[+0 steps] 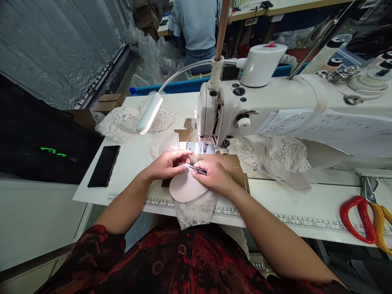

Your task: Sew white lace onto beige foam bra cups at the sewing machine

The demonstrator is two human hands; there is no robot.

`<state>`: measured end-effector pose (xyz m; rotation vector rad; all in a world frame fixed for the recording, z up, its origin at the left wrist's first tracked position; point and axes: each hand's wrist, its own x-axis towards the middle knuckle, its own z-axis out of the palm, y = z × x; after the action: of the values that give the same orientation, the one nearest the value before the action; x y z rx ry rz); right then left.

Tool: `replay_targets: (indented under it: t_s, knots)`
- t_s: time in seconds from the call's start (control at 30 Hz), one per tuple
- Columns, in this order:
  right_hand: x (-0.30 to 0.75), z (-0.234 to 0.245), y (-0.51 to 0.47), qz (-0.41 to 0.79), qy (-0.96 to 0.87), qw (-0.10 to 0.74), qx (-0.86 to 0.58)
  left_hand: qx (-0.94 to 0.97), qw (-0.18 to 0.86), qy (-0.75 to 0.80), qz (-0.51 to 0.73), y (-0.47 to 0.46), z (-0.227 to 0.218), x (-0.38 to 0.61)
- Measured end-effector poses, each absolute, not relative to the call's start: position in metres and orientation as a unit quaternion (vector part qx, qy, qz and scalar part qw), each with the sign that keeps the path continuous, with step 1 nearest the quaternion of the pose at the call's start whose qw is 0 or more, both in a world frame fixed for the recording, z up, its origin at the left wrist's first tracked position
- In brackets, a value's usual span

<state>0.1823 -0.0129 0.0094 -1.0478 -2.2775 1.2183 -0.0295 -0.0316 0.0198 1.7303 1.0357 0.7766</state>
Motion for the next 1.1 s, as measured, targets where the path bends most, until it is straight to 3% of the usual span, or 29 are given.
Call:
replay_targets:
  t_s: [0.13, 0.27, 0.4, 0.57, 0.8, 0.93, 1.1]
  knots:
    - [0.192, 0.011, -0.015, 0.467, -0.791, 0.201, -0.341, 0.618, 0.46, 0.519, 0.37, -0.039, 0.03, -0.044]
    - [0.196, 0.01, -0.017, 0.485, -0.777, 0.243, -0.32, 0.566, 0.609, 0.51, 0.221, -0.05, 0.032, -0.048]
    - [0.194, 0.011, -0.019, 0.483, -0.788, 0.22, -0.313, 0.489, 0.699, 0.444, 0.273, -0.055, 0.021, -0.027]
    - [0.198, 0.012, -0.019, 0.51, -0.755, 0.227, -0.345, 0.454, 0.681, 0.44, 0.369, -0.055, 0.009, -0.007]
    - [0.208, 0.018, -0.012, 0.497, -0.771, 0.208, -0.34, 0.509, 0.626, 0.455, 0.376, -0.056, 0.006, -0.007]
    - [0.203, 0.025, -0.014, 0.483, -0.782, 0.182, -0.348, 0.496, 0.641, 0.453, 0.371, -0.054, 0.006, -0.006]
    - [0.194, 0.024, -0.02, 0.479, -0.783, 0.209, -0.338, 0.493, 0.665, 0.43, 0.362, -0.052, 0.003, -0.006]
